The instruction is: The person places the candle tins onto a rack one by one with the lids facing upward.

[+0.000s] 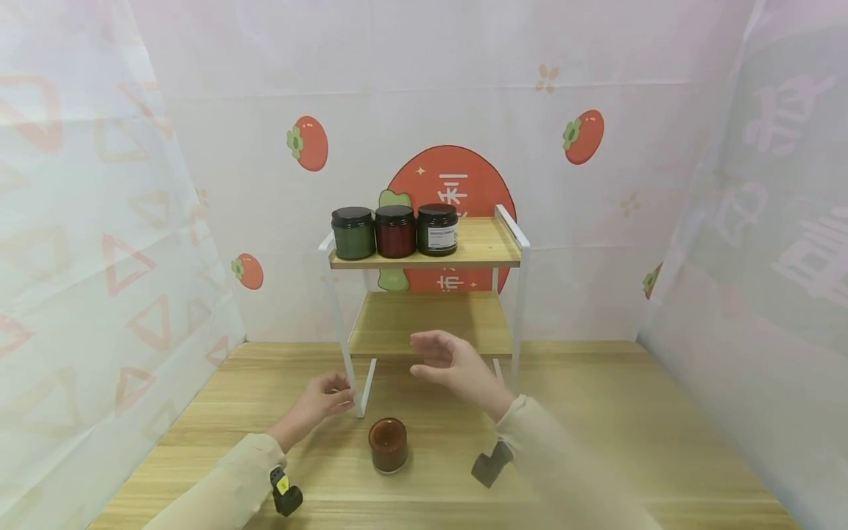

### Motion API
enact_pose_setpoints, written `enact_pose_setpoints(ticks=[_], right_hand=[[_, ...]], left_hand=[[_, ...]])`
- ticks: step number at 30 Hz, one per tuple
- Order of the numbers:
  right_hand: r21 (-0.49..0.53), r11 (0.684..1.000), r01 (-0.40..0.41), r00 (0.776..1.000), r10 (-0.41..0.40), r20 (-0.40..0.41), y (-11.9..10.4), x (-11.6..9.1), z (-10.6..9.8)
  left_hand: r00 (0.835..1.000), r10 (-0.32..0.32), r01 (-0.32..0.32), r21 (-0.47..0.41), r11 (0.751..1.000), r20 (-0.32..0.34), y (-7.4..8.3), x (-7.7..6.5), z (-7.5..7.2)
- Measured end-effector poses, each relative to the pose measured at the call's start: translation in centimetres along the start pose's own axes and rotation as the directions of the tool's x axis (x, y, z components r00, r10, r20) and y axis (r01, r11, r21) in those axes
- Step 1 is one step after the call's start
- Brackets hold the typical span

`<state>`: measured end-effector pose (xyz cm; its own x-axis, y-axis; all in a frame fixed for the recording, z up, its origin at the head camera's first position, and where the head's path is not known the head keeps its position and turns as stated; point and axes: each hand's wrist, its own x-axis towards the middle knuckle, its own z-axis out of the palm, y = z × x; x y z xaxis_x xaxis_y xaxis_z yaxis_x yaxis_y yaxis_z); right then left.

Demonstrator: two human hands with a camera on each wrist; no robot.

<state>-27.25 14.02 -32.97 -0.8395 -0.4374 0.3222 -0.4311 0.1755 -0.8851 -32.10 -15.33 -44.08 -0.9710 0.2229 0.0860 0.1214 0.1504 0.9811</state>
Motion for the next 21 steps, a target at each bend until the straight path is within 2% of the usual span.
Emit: enact_pose_setpoints(ticks=[21], right_hand=[[-0.029,0.993,-0.116,0.985,0.118,0.129,6.1,-1.1,4.8]], left_hand=[[1.000,0.004,-0.004,0.004,1.000,0.003,0.2,-0.1,0.0]])
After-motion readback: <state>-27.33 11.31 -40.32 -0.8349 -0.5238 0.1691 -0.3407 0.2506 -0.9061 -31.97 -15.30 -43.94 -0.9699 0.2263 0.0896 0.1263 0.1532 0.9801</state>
